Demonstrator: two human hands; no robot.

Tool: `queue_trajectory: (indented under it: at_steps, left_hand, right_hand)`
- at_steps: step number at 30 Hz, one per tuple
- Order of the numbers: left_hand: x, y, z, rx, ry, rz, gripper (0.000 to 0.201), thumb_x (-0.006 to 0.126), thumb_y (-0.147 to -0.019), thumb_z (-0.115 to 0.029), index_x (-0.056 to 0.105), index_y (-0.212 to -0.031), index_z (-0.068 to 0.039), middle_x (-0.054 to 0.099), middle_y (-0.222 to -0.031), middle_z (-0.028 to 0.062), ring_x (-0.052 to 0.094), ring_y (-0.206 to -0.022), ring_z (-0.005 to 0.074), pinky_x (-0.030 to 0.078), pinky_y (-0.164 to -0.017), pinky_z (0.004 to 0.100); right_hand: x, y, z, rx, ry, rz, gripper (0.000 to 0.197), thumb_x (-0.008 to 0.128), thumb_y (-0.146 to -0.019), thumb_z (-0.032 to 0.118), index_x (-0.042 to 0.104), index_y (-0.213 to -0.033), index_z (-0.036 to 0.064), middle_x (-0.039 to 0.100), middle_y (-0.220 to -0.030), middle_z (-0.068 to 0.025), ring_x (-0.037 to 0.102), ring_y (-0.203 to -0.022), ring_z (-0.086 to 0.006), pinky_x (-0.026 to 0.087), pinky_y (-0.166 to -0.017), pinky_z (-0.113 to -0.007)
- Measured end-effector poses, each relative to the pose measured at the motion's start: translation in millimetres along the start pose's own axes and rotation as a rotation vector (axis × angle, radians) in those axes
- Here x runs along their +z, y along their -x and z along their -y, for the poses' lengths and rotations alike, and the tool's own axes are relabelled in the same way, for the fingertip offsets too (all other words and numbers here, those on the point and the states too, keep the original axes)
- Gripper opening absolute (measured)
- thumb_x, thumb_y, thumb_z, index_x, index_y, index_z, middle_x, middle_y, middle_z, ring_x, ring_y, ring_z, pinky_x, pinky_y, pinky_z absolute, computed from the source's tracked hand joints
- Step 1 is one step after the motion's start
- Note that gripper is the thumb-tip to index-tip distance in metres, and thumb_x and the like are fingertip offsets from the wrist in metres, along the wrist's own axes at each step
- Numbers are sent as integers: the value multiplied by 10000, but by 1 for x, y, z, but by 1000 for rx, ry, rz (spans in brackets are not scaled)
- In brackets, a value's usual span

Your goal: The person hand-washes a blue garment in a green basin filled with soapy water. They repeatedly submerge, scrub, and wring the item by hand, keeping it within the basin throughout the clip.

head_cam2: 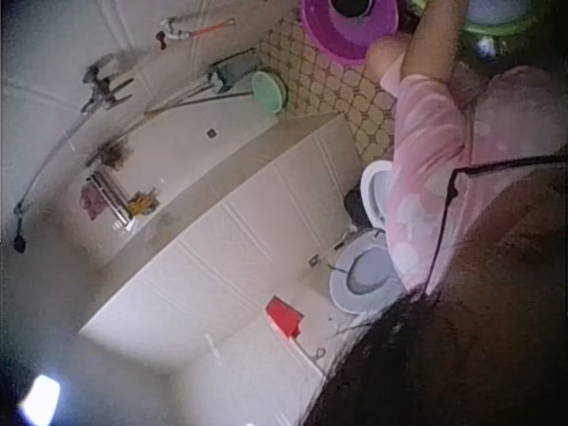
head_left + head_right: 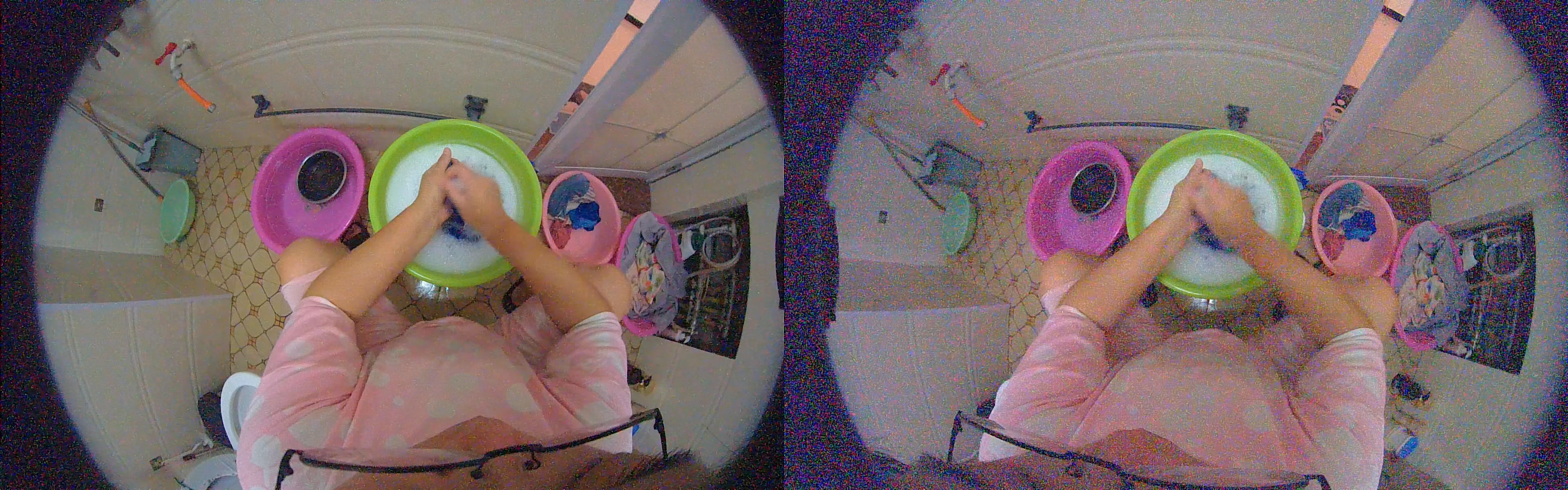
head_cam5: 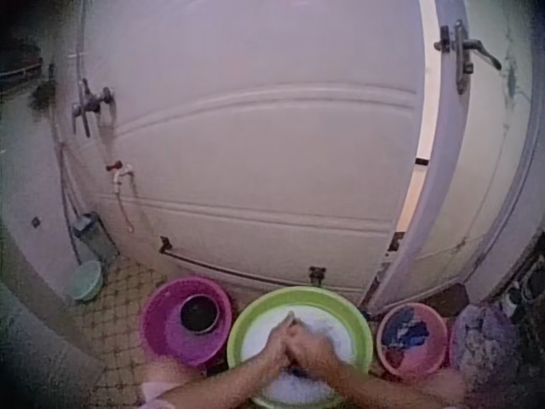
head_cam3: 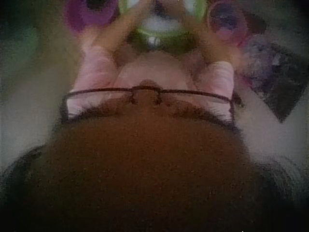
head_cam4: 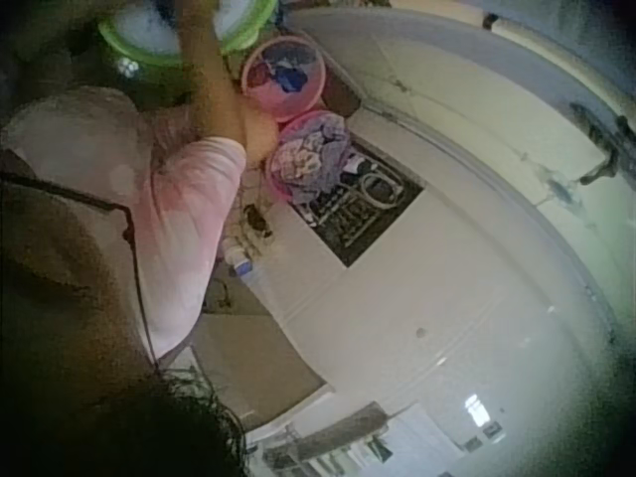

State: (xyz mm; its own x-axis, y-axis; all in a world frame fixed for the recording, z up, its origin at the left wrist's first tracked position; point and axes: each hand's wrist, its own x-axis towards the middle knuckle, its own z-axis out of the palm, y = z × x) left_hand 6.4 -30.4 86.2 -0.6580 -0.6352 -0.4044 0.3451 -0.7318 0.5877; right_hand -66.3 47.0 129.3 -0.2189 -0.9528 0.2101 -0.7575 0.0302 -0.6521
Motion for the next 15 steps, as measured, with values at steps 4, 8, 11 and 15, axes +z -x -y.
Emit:
queue_trajectory:
  at_steps: [4, 8, 11, 15]
  left_hand:
    - [16, -5, 10, -110, 100, -61, 300, 448, -854, -393, 491, -887, -98, 502, -681, 39, 514, -673, 211, 438, -639, 359]
    - [62, 20, 10, -94, 196, -23, 285, 412, -866, -387, 478, -854, -110, 494, -735, 51, 510, -676, 205, 437, -650, 360]
    - [12, -20, 22, 10, 198, 360, 317, 420, -861, -351, 505, -1021, -90, 576, -939, 74, 561, -830, 216, 454, -735, 371]
    - [-23, -48, 33, 54, 224, 664, 321, 409, -870, -371, 518, -972, -87, 573, -934, 70, 557, -817, 211, 453, -712, 359]
  right_hand:
    - [12, -1, -1, -221, 209, -128, 244, 514, -806, 304, 534, -794, 61, 554, -685, -156, 543, -672, -337, 426, -593, -437]
    - [-17, -30, -25, -88, 241, -292, 328, 476, -823, 350, 544, -780, 32, 544, -680, -145, 544, -642, -309, 434, -542, -422]
    - [-7, -28, -12, -33, 392, -145, 310, 444, -846, 304, 562, -903, 23, 552, -718, -123, 566, -666, -274, 460, -539, -404]
    - [4, -13, 7, -91, 514, 63, 306, 458, -838, 292, 541, -941, 16, 551, -725, -131, 575, -675, -266, 468, -538, -382]
